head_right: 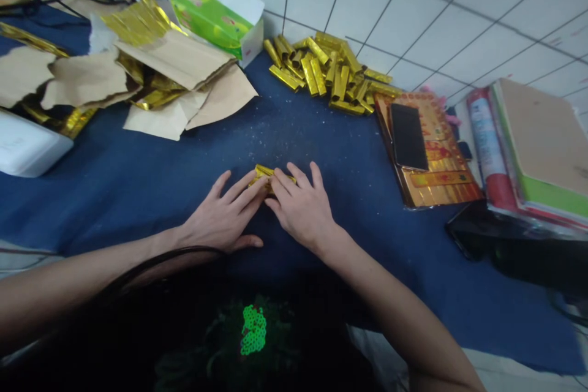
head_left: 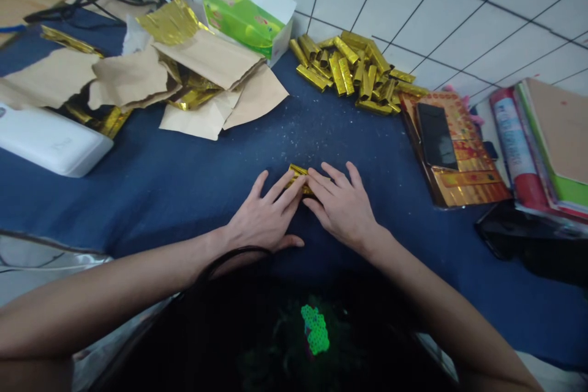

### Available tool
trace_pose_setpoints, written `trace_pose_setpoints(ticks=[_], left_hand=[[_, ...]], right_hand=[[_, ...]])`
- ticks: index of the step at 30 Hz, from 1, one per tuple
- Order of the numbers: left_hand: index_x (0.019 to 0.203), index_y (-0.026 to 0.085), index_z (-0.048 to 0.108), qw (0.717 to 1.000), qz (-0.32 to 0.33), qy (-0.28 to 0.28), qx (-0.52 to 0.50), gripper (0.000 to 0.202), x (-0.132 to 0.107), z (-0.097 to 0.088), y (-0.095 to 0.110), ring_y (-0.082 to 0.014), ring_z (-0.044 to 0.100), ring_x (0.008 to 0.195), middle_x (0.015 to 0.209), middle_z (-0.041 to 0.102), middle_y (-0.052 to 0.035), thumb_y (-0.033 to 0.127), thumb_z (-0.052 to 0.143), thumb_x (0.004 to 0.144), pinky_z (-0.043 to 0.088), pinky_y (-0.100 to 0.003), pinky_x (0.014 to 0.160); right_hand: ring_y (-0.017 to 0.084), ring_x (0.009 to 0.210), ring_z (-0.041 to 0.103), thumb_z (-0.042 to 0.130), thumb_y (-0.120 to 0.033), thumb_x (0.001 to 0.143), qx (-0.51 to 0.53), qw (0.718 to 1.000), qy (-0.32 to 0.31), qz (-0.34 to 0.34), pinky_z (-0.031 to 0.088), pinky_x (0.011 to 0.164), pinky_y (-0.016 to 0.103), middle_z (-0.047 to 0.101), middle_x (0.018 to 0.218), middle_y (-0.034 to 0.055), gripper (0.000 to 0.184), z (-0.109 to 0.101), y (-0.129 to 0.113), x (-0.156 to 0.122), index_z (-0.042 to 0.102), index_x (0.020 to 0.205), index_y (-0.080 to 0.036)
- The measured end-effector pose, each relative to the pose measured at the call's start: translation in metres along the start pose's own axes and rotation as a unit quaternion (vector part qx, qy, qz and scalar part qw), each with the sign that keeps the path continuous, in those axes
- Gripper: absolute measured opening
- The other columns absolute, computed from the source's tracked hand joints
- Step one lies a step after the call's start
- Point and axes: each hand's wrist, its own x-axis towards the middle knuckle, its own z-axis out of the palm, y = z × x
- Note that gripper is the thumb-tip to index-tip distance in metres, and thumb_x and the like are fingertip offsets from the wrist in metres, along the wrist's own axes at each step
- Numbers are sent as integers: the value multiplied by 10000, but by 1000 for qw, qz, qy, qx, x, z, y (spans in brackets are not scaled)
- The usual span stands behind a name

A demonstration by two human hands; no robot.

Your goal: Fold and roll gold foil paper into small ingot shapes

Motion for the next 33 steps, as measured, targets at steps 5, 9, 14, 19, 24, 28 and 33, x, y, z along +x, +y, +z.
trace_pose_setpoints(ticks=[5,9,14,19,24,28,33], left_hand=[[1283,42,415,1000,-9,-8,-3,797,6,-6,3,-306,316,1250,1376,371,-181,646,430,764,241,-450,1025],[1147,63,533,999,-21,-39,-7,647,14,-17,2,-271,492,987,1123,548,-152,593,462,782,388,-376,825],[1081,85,562,999,-10,-44,-4,458,22,-24,-9,-241,504,915,1033,564,-109,459,411,864,388,-350,761],[1087,101,557,999,1,-34,-3,486,28,-22,-17,-248,478,985,1099,552,-104,493,360,876,350,-378,846],[1151,161,532,1000,-3,-18,1,360,32,-20,-19,-243,467,968,1059,537,-96,360,371,898,360,-367,800],[1211,212,498,999,-18,-38,2,354,32,-24,-21,-229,485,853,903,520,-90,240,380,879,375,-329,679],[1228,125,461,996,-3,-87,-20,413,34,-28,-16,-196,514,801,843,532,-79,104,381,823,411,-303,684]], right_hand=[[239,980,547,387,-257,907,26,1000,8,-1,391,876,417,636,1137,90,321,-1,6,7,584,1124,-126],[183,791,570,381,-196,896,98,994,11,53,440,732,315,676,893,77,285,0,14,15,661,921,-149],[136,716,569,444,-146,843,194,975,-30,103,446,676,256,614,816,40,229,0,19,14,670,829,-178],[132,668,543,440,-200,860,146,982,-72,96,402,587,251,594,765,23,225,-5,11,0,666,862,-203],[183,738,500,480,-246,848,37,998,-44,23,374,618,303,591,792,60,208,-13,0,-10,667,918,-189],[211,851,473,482,-200,842,12,999,-9,-42,365,773,372,594,911,86,199,-14,5,-10,671,904,-194],[202,903,459,495,-162,830,71,992,-9,-99,356,825,375,586,956,72,206,-9,27,-2,684,887,-221]])
